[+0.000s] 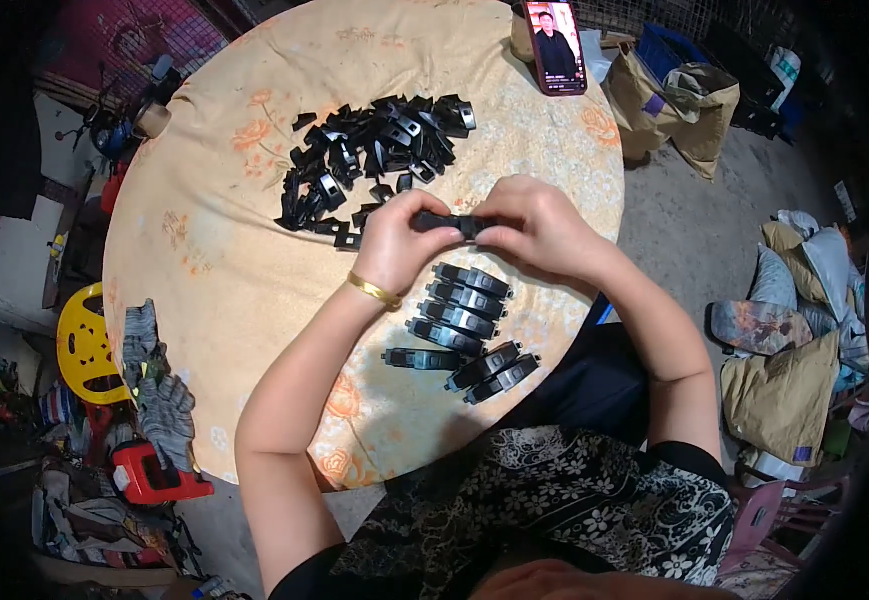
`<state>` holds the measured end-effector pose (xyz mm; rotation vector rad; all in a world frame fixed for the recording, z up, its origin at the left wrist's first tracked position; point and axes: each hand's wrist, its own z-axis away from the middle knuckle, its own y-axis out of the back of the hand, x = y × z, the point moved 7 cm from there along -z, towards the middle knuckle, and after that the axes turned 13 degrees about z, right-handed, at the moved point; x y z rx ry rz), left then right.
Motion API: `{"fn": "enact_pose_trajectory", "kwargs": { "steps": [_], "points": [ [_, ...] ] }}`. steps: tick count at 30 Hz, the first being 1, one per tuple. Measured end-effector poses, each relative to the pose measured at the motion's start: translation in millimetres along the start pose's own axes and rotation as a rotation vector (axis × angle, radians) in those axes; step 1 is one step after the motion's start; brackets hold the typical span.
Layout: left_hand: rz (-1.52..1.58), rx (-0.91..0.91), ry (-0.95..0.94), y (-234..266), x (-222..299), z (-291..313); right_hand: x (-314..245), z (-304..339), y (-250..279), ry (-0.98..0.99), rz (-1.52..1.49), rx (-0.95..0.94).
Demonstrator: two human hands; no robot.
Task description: The person assembles black plastic buckle components by hand on a table.
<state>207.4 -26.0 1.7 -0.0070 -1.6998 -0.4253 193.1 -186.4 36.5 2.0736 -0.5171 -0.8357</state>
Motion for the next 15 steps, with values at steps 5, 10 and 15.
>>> {"fn": "enact_pose_trajectory", "kwargs": {
  "steps": [5,10,15],
  "points": [
    [-0.361,0.032,-0.327,0,19,9,-4,2,2,0.002,0.248,-0.068],
    [-0.380,0.018,-0.200,3,12,6,-2,-3,-3,0.074,0.250,-0.056],
    [-0.312,-0.052,-0.236,-2,16,8,-11,-8,-12,0.142,0.116,-0.045]
  ]
}}
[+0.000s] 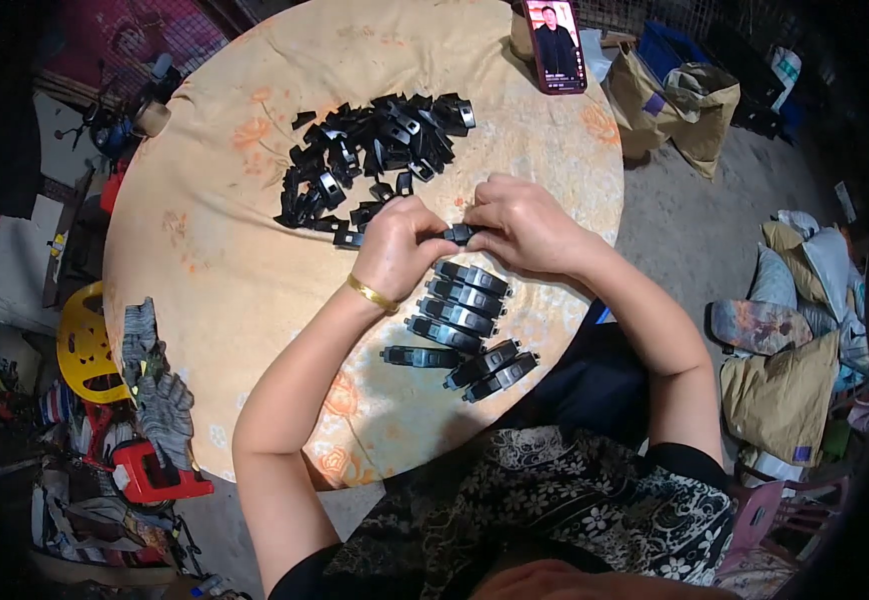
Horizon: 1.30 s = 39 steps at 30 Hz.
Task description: The person assembles black plastic buckle components by hand on a table.
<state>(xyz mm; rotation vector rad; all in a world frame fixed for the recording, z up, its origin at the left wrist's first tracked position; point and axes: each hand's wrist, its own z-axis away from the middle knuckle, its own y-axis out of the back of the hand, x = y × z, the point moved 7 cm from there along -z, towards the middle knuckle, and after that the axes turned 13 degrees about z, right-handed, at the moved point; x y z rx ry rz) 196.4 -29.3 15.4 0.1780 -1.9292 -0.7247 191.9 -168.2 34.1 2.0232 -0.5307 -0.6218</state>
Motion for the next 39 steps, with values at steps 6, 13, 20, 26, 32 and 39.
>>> {"fn": "enact_pose_trajectory", "kwargs": {
  "steps": [6,13,20,26,32,39],
  "points": [
    [0.119,-0.394,-0.046,-14,5,-3,42,-19,-27,-0.147,-0.132,-0.160],
    [-0.051,0.042,-0.052,5,-4,-5,60,-72,-35,-0.230,0.166,0.055],
    [-0.244,0.263,-0.043,22,-13,-4,28,-33,-25,-0.212,0.017,-0.035],
    [-0.294,0.067,-0.284,-2,8,-9,44,4,-13,-0.387,-0.313,-0.010],
    [-0.347,-0.013,-0.174,-2,14,-16,52,20,7,-0.460,-0.131,-0.056],
    [-0.318,0.139,-0.387,2,37,-10,54,25,13,-0.316,-0.158,-0.144]
  ]
}}
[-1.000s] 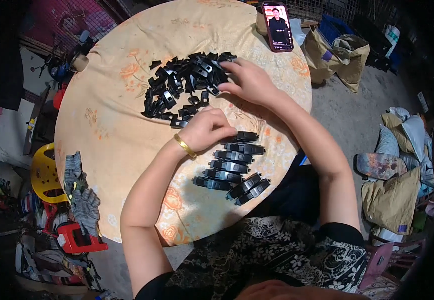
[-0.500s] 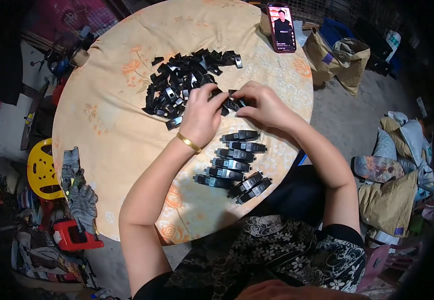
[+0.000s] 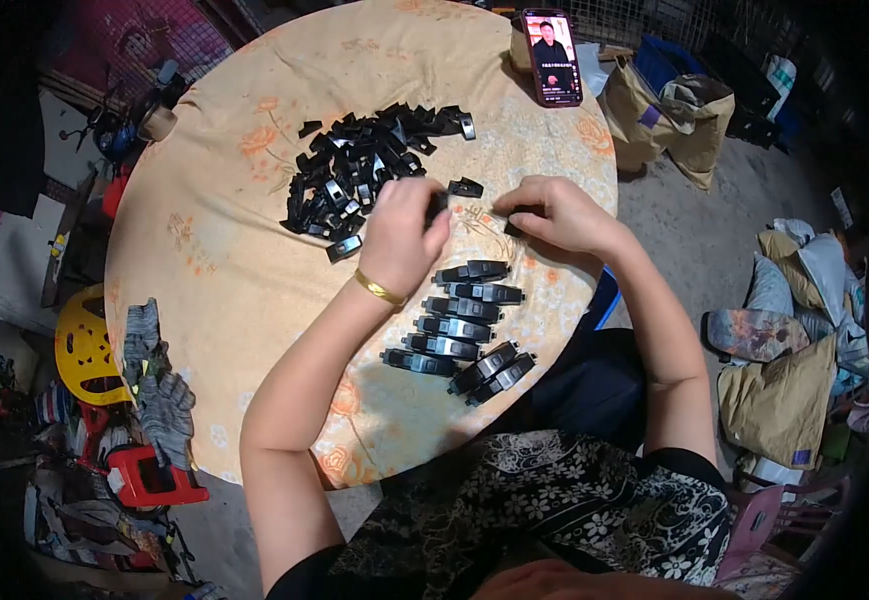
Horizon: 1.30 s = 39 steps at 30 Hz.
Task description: The person assembles black plastic buckle components by hand on a table.
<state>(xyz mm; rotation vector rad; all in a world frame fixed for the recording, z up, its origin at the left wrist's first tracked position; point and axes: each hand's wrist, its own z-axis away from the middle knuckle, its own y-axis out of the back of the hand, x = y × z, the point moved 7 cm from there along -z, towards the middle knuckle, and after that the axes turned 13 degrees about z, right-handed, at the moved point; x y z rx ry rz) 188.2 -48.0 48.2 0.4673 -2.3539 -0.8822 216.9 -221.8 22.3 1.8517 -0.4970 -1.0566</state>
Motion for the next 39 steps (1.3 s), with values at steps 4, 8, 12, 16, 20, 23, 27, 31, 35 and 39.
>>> {"fn": "enact_pose_trajectory", "kwargs": {
  "steps": [4,8,12,16,20,23,27,31,35,39],
  "points": [
    [0.793,0.388,0.479,8,-35,15,-4,4,0,0.091,0.105,-0.120],
    [0.844,0.032,0.773,-29,-39,35,-10,7,10,0.074,0.211,0.090],
    [0.342,-0.048,0.461,-13,-20,26,-6,11,-19,-0.299,-0.592,-0.011],
    [0.037,-0.101,0.307,-6,-4,23,-40,10,-14,0.148,-0.020,0.126],
    [0.231,-0.107,0.480,-10,-20,31,-45,15,-3,0.169,0.193,0.130],
    [0.257,-0.140,0.460,-8,-19,28,-48,16,-4,0.201,0.247,0.144],
    [0.364,-0.113,0.417,-15,-17,30,-55,11,-17,0.239,0.187,0.165],
    [0.351,-0.157,0.426,-11,-16,26,-53,10,-16,0.258,0.111,0.139],
    [0.351,-0.203,0.463,4,-37,9,-40,2,-21,0.169,-0.101,-0.054],
    [-0.430,0.143,0.498,56,-99,6,-31,-23,-16,0.134,0.022,0.229]
  ]
}}
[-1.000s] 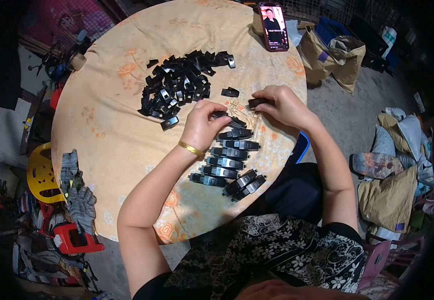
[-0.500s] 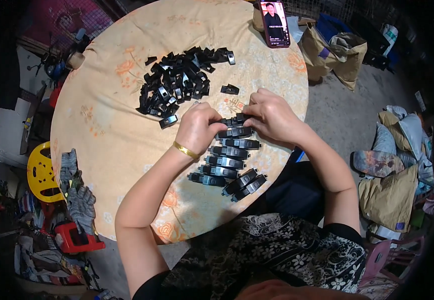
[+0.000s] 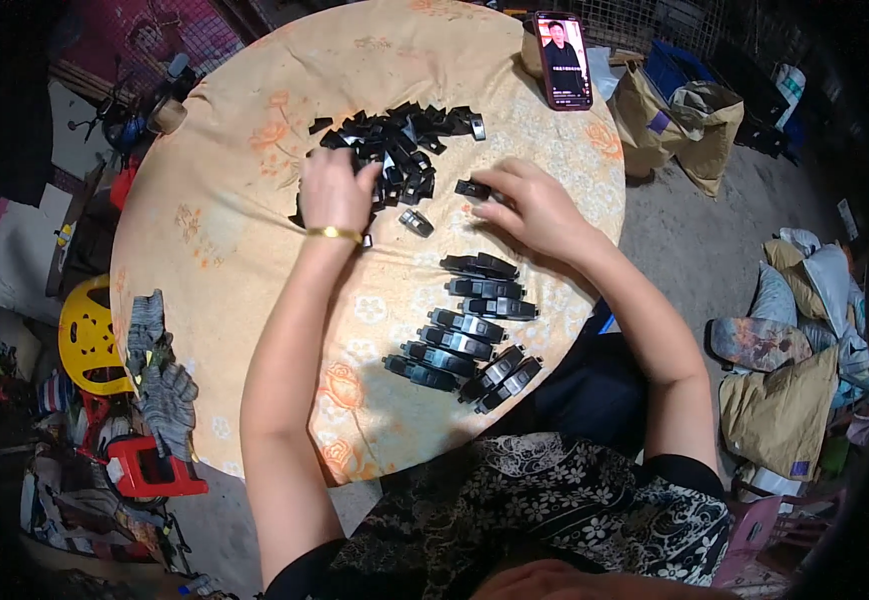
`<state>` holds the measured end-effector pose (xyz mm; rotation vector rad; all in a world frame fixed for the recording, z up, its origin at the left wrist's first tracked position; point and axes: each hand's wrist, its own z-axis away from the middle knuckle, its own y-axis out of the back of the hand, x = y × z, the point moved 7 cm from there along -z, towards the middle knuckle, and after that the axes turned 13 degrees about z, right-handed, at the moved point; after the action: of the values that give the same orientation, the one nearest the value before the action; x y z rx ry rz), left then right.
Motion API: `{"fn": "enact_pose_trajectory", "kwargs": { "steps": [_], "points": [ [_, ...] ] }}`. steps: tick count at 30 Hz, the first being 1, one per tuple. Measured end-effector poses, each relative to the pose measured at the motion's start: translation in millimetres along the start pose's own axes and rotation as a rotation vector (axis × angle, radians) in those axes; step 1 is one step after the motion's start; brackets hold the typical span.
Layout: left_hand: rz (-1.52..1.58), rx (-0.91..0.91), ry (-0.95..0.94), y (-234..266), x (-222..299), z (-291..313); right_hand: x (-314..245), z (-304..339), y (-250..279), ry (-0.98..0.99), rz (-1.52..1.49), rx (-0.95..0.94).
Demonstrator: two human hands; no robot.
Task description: The person assembles black plastic buckle components by hand on a table.
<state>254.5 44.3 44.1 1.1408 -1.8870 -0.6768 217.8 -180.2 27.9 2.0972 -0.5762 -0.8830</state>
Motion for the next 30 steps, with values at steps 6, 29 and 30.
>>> {"fn": "enact_pose_trajectory", "kwargs": {
  "steps": [6,29,30],
  "points": [
    [-0.100,-0.197,0.250,-19,-33,-17,11,-16,-18,0.053,0.273,-0.035],
    [0.695,-0.538,-0.208,-15,76,77,9,17,15,-0.005,-0.021,-0.092],
    [0.733,-0.506,-0.128,-15,75,77,1,17,16,0.038,-0.015,-0.101]
  ]
}}
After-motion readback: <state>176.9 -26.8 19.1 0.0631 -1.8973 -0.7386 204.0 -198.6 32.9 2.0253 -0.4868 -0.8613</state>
